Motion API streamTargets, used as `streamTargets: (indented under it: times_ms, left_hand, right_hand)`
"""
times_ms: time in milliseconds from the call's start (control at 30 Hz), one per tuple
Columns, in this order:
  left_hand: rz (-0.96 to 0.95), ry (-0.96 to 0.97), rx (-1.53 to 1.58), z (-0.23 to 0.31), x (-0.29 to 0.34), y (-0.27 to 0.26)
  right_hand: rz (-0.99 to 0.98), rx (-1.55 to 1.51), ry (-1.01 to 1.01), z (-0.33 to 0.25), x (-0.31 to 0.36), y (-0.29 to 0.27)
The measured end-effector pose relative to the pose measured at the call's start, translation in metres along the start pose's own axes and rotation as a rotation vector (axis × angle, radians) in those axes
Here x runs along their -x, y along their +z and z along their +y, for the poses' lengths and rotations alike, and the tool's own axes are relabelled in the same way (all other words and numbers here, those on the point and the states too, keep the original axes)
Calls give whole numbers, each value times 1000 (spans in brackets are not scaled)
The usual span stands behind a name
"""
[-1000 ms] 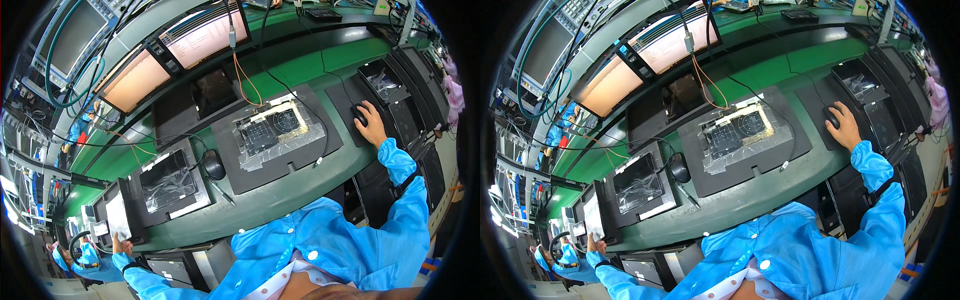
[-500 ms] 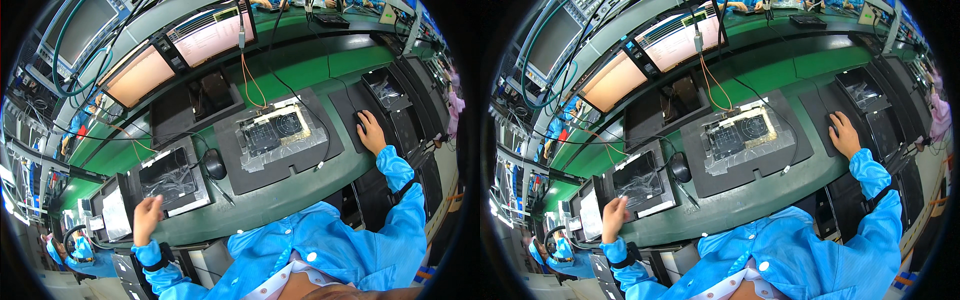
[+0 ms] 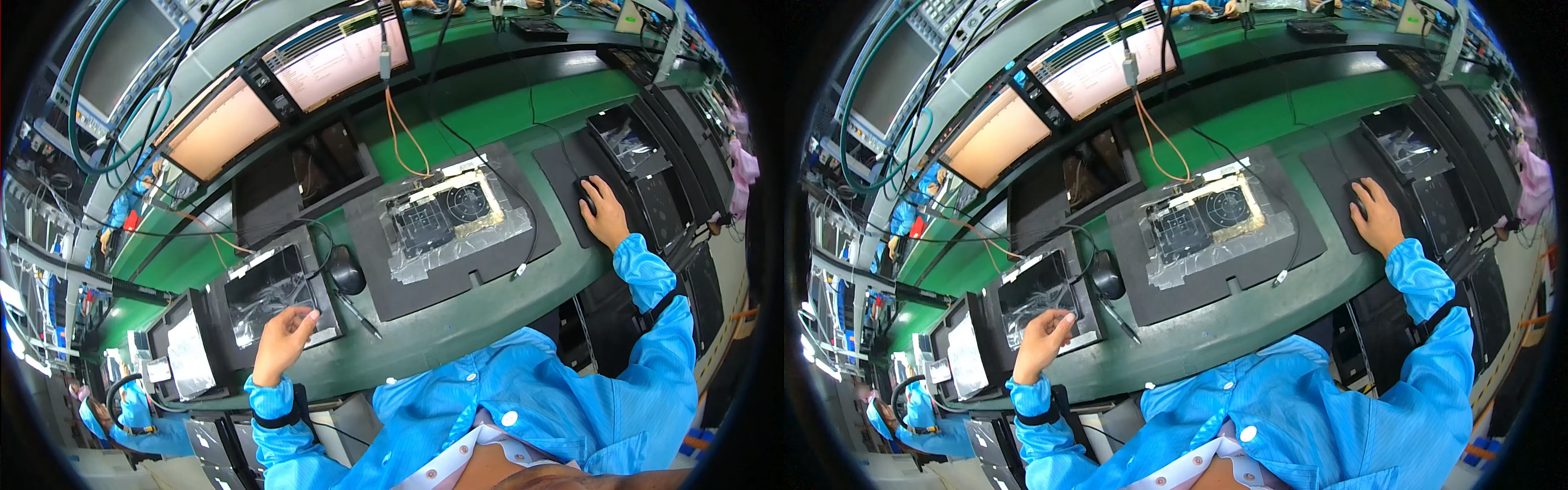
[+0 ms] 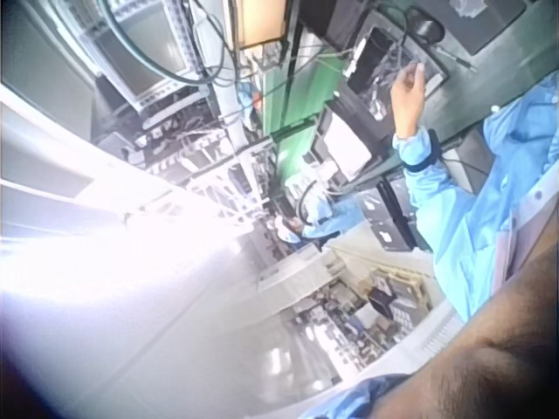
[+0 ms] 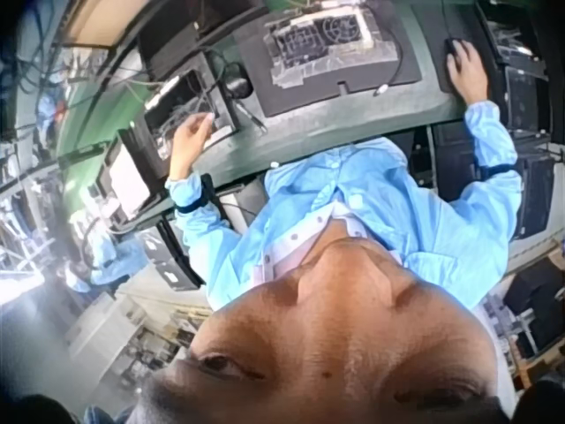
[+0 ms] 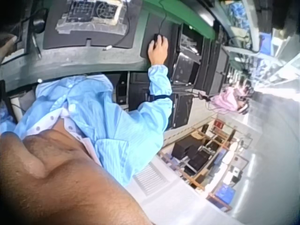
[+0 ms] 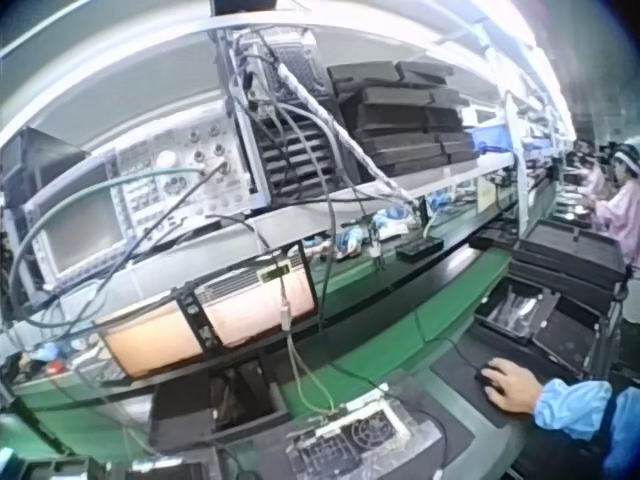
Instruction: Testing electronic tablets, connecting cables, checking screens, and marking them with a pen on an assembly line.
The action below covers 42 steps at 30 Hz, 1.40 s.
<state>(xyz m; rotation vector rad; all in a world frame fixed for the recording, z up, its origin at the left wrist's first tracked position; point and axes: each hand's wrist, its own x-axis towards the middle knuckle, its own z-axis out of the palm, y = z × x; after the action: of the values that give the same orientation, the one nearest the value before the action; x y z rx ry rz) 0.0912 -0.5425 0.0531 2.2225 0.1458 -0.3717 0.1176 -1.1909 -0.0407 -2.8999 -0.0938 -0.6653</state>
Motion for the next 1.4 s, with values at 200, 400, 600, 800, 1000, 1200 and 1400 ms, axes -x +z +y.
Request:
streamTargets:
  times_ms: [200, 400, 600, 800, 1000, 1200, 1400]
  left_hand:
    - [-119, 101, 462, 16, -43, 3]
    - [301, 204, 502, 31, -208, 3]
    - [477, -130, -145, -4, -347, -14]
    - [297, -332, -28, -22, -393, -51]
    - [-65, -151, 658, 14, -369, -70]
    - [210, -108, 844, 60, -278, -96]
    - [146, 82, 1432, 69, -108, -32]
  right_hand:
    - [159, -241, -379, -107, -49, -19]
    - [-352, -911, -183, -311, -190, 58]
    - [-1060, -954, 406, -428, -300, 134]
    - [-1136, -1173, 568, -432, -309, 146]
    - [-964, -1452, 541, -420, -280, 121]
    - [-600, -1065, -383, -303, -199, 32]
    - [-504, -381, -578, -146, -101, -29]
